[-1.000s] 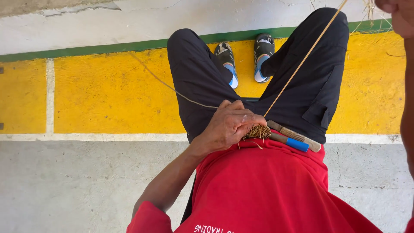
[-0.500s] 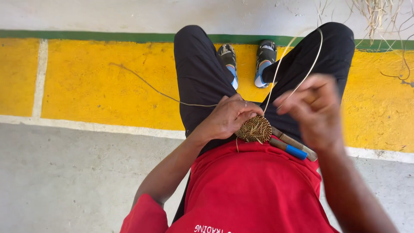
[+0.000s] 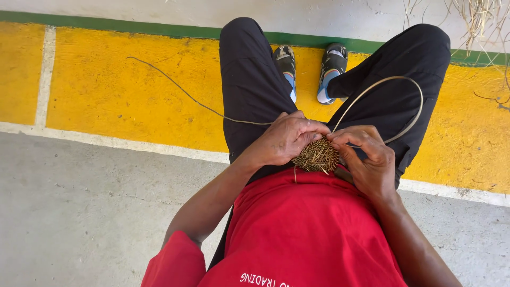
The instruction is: Weaving thin strips of material to finish the edge of a circular woven base.
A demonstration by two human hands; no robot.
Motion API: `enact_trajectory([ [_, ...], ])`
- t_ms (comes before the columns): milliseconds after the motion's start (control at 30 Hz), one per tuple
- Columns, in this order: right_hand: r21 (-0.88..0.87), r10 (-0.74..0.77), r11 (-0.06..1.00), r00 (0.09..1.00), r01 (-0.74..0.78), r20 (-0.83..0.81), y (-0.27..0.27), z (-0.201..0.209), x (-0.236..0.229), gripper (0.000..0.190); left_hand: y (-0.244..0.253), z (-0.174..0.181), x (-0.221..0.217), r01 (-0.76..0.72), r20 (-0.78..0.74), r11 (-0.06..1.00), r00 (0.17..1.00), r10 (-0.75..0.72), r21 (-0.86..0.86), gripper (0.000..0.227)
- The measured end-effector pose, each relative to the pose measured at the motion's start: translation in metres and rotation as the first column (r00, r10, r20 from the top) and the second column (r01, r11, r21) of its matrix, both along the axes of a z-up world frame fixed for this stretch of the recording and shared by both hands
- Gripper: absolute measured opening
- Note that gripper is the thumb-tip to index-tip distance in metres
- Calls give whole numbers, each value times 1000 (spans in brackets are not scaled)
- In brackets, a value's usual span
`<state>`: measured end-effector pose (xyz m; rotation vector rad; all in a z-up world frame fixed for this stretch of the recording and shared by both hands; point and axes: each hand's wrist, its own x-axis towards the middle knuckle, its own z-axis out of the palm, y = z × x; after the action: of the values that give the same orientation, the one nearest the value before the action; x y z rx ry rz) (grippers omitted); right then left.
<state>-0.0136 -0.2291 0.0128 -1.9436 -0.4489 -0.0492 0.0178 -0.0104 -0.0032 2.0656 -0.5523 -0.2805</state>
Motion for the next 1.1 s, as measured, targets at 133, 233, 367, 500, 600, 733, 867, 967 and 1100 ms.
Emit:
enact_trajectory([
  [133,-128,3,992,994,12,112,-2,1,0,14,0,-1,0,8,-9,1000,1000,-9,-11,21],
  [233,-164,17,986,991,5,131,-3,3,0,14,0,-5,0,6,-6,1000,1000,-6,-10,23],
  [367,-223,-8,975,997,24,71,-6,-8,-1,20,1,-9,-2,13,33,999,999,-12,-37,25],
  [500,-212,112,970,993,-117,-35,-17,-2,17,18,3,-3,-5,12,16,999,1000,-11,-42,22],
  [600,66,328,944,905,-323,-270,-34,-10,37,12,6,-1,-9,20,40,994,999,-16,-110,20],
  [733,3,227,967,852,-256,-472,-27,-18,50,21,6,1,-13,25,110,987,994,-7,-157,18],
  [867,-149,327,879,801,-452,-502,-24,-15,60,16,7,-12,-16,37,184,986,983,-7,-160,18],
  [967,-309,413,855,907,-417,-81,-23,-2,71,7,8,-6,-16,33,181,989,983,-7,-144,16],
  [1100,-231,117,963,987,-139,-107,-47,3,103,8,9,1,-19,30,123,990,992,-13,-140,13],
])
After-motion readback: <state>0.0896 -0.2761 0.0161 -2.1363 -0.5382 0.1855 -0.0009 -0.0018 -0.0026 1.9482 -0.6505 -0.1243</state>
